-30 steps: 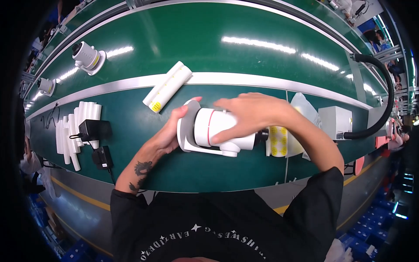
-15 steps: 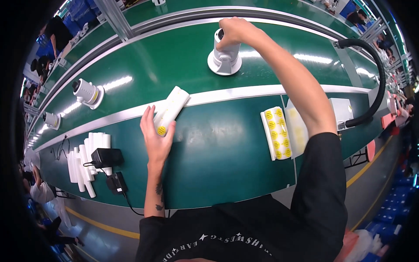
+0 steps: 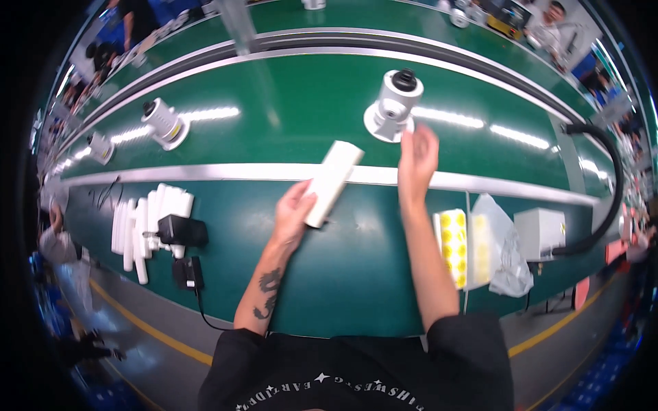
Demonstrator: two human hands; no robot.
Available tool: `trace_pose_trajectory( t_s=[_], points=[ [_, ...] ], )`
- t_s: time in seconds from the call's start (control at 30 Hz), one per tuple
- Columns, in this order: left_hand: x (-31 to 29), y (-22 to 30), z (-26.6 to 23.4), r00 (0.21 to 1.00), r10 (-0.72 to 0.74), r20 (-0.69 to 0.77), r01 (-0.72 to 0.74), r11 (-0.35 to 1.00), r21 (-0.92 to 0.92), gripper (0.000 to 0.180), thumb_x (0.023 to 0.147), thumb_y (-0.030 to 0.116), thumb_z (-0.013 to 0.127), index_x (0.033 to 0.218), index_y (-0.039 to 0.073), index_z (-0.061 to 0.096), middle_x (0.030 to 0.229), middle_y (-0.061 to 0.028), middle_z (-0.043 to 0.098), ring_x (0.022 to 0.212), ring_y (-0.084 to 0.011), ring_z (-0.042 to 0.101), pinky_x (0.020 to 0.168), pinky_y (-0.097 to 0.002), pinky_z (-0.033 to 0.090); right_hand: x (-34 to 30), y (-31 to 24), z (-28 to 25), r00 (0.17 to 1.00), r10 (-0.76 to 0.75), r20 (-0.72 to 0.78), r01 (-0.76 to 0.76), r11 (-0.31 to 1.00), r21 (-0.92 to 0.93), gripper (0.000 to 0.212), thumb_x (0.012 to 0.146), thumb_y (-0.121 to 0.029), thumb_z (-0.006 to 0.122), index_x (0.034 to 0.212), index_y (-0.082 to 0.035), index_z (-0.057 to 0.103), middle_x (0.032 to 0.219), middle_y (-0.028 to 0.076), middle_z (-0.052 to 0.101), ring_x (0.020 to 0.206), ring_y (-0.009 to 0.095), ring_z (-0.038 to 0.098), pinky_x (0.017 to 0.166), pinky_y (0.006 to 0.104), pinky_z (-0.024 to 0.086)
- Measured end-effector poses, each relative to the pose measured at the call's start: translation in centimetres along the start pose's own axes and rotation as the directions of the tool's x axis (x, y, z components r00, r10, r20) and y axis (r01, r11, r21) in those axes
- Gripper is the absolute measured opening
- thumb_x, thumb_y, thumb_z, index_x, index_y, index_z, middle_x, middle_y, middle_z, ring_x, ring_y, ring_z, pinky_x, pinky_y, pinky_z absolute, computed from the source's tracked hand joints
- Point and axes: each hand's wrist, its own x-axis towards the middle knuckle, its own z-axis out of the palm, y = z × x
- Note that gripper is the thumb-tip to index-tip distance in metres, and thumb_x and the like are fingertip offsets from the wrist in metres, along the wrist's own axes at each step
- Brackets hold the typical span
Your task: The person peels yellow labels from a backing sheet by hand and applies them to white cylindrical components on an assembly line.
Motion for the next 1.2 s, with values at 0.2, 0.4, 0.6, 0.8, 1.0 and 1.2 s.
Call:
trace_pose_trajectory(
  t_s=[0.2, 0.4, 0.6, 0.8, 1.0, 1.2],
  points=[
    [1.4, -3.8, 4.4, 0.928, -0.123, 0.352, 0.207, 0.955, -0.212, 0.045, 0.089, 0.01, 0.059, 0.13, -0.002, 0.042, 0.118, -0.0128, 0.056, 0.105, -0.0194, 0.058, 0.088, -0.0339, 0.051, -10.0, 3.8, -2.0, 0.981, 0.103, 0.167, -0.145, 0.955, 0.259, 0.063, 0.088, -0.028, 0.062, 0.135, 0.002, 0.032, 0.123, 0.02, 0.053, 0.11, 0.025, 0.054, 0.096, 0.034, 0.043],
    [1.3, -3.2, 4.1, 0.849, -0.211, 0.485, 0.329, 0.928, -0.172, 0.04, 0.089, 0.007, 0.058, 0.126, 0.0, 0.045, 0.121, -0.0098, 0.055, 0.111, -0.0164, 0.054, 0.094, -0.0292, 0.046, -9.3, 2.7, -1.8, 0.855, 0.168, 0.491, -0.261, 0.957, 0.126, 0.059, 0.084, -0.022, 0.061, 0.129, 0.01, 0.04, 0.113, 0.02, 0.059, 0.103, 0.024, 0.058, 0.093, 0.0353, 0.044],
    [1.6, -2.5, 5.2, 0.853, -0.275, 0.444, 0.405, 0.884, -0.232, 0.041, 0.096, 0.021, 0.048, 0.129, -0.002, 0.042, 0.123, -0.012, 0.053, 0.112, -0.0194, 0.055, 0.093, -0.032, 0.047, -9.0, 3.4, -3.1, 0.833, 0.236, 0.5, -0.368, 0.912, 0.183, 0.06, 0.086, -0.022, 0.059, 0.13, 0.01, 0.036, 0.116, 0.023, 0.056, 0.106, 0.029, 0.057, 0.093, 0.0367, 0.045],
    [1.2, -2.5, 4.5, 0.879, -0.282, 0.383, 0.43, 0.815, -0.388, 0.046, 0.099, 0.024, 0.039, 0.134, -0.005, 0.036, 0.131, -0.0173, 0.047, 0.12, -0.0246, 0.05, 0.101, -0.0373, 0.042, -9.9, 2.6, -1.6, 0.882, 0.259, 0.394, -0.378, 0.888, 0.263, 0.056, 0.086, -0.019, 0.059, 0.13, 0.007, 0.036, 0.121, 0.019, 0.051, 0.109, 0.028, 0.055, 0.094, 0.0374, 0.044],
    [1.8, -3.5, 4.6, 0.873, -0.169, 0.458, 0.397, 0.792, -0.464, 0.041, 0.096, 0.021, 0.047, 0.13, 0.0, 0.041, 0.125, -0.012, 0.051, 0.115, -0.0195, 0.051, 0.096, -0.0342, 0.045, -9.2, 2.2, -2.5, 0.886, 0.28, 0.37, -0.374, 0.903, 0.212, 0.056, 0.087, -0.017, 0.054, 0.134, 0.005, 0.032, 0.125, 0.018, 0.047, 0.112, 0.027, 0.051, 0.097, 0.0379, 0.041],
    [1.2, -2.6, 5.0, 0.886, -0.203, 0.417, 0.343, 0.892, -0.294, 0.043, 0.091, 0.016, 0.054, 0.129, 0.001, 0.04, 0.123, -0.011, 0.049, 0.114, -0.0166, 0.051, 0.093, -0.0313, 0.045, -9.0, 2.1, -2.2, 0.868, 0.271, 0.417, -0.346, 0.931, 0.113, 0.05, 0.09, -0.019, 0.055, 0.13, 0.004, 0.037, 0.122, 0.018, 0.05, 0.109, 0.025, 0.053, 0.095, 0.0355, 0.043]
  ],
)
